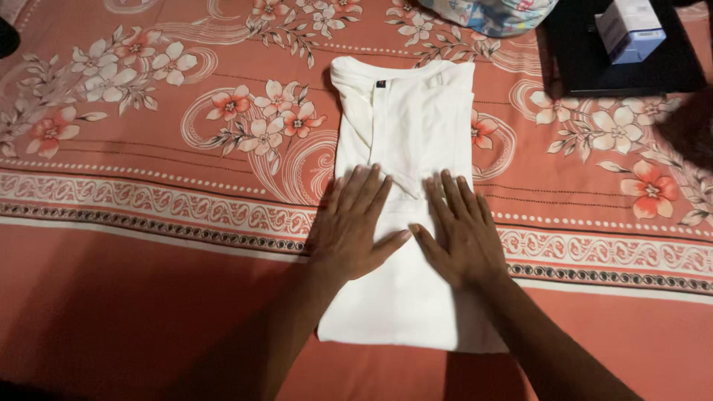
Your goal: The person folds a white undershirt on a bed, carries it across the room, and places it on a stack of laundry in a cupboard before returning to the bed to fold a pair of green trousers.
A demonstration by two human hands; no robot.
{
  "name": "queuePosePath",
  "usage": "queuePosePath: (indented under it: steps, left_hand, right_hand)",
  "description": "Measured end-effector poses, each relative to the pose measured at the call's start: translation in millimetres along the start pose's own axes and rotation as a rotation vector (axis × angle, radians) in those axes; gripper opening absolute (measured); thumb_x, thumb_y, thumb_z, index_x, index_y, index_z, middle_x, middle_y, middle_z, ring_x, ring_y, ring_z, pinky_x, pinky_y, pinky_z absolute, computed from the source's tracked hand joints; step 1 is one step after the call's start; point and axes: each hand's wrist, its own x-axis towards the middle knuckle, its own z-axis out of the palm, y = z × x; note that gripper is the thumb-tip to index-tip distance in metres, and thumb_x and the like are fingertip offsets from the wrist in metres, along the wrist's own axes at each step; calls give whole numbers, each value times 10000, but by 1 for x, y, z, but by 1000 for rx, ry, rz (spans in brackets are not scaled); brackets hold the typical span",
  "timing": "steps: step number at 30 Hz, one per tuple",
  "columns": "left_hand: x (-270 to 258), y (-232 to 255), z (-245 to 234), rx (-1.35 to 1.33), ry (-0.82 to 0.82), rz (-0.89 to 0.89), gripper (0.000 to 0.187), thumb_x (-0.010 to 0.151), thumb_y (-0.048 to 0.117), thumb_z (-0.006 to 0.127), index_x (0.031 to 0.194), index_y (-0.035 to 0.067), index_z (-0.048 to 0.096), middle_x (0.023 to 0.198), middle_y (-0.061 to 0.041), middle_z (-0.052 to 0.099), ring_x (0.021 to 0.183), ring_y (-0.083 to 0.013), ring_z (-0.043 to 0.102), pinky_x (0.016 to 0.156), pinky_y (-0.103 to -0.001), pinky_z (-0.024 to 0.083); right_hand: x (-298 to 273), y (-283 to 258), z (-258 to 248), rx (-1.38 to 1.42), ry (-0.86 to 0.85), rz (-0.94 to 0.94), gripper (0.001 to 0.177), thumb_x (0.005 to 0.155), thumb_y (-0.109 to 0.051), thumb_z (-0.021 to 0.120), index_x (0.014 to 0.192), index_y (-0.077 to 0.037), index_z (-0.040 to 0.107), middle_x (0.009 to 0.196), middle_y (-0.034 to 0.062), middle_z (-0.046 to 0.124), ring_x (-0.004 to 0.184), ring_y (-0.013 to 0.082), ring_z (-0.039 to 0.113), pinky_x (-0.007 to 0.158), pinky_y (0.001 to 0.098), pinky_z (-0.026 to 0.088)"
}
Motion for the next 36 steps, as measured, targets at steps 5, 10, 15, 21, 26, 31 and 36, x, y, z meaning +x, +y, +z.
queuePosePath:
  steps: [5, 10, 15, 21, 26, 31, 36]
  left_hand:
    - [-7, -9, 6, -37, -50, -62, 957, 905, 710, 544, 1547, 25, 358, 1617, -232, 305, 1499, -409, 215, 1194, -586, 123]
    - [-5, -6, -3, -90, -12, -75, 950, 907, 696, 549, 1557, 29, 366, 1623, -238, 333, 1521, -418, 255, 1236, -576, 136]
    - [-1, -5, -10, -98, -24, -64, 959, 888, 685, 569, 1538, 10, 366, 1607, -249, 333, 1507, -434, 249, 1210, -588, 127]
    - [2, -7, -10, -92, -46, -60, 972, 884, 682, 569, 1538, -6, 360, 1613, -253, 315, 1507, -435, 244, 1207, -586, 117]
    - [3, -6, -15, -89, -22, -61, 963, 888, 668, 583, 1547, 2, 362, 1626, -251, 312, 1518, -423, 243, 1216, -577, 132]
    - [7, -12, -11, -277, 14, -134, 966, 883, 601, 666, 1534, -46, 364, 1592, -288, 334, 1465, -446, 307, 1164, -614, 212]
    - [44, -45, 13, -357, 258, -486, 787, 888, 425, 788, 1437, -28, 453, 1406, -293, 506, 1312, -454, 489, 1101, -530, 424]
  right_hand:
    - [-5, 0, 4, 7, -12, 36, 756, 972, -519, 499, 1600, -138, 317, 1644, 209, 291, 1518, 415, 243, 1210, 554, 169]
    - [-5, -4, 3, 9, 24, 28, 749, 962, -514, 495, 1595, -152, 322, 1656, 180, 296, 1523, 404, 259, 1221, 542, 177]
    - [0, -7, 0, -26, -10, 40, 776, 929, -504, 515, 1587, -143, 316, 1651, 163, 270, 1510, 397, 236, 1205, 539, 158]
    - [1, -5, 0, -8, -7, 41, 776, 934, -516, 509, 1588, -144, 316, 1658, 152, 272, 1523, 377, 221, 1217, 533, 147]
    - [2, -3, 0, -7, -14, 52, 781, 922, -536, 517, 1579, -155, 335, 1654, 153, 270, 1524, 372, 210, 1214, 535, 142]
    - [8, 7, -6, 3, -35, 61, 829, 829, -556, 649, 1515, -154, 413, 1583, 204, 341, 1446, 411, 310, 1175, 563, 228]
    - [37, 46, -11, 305, 180, 345, 465, 928, -282, 697, 1307, -32, 600, 1302, 237, 604, 1184, 340, 632, 1010, 420, 527]
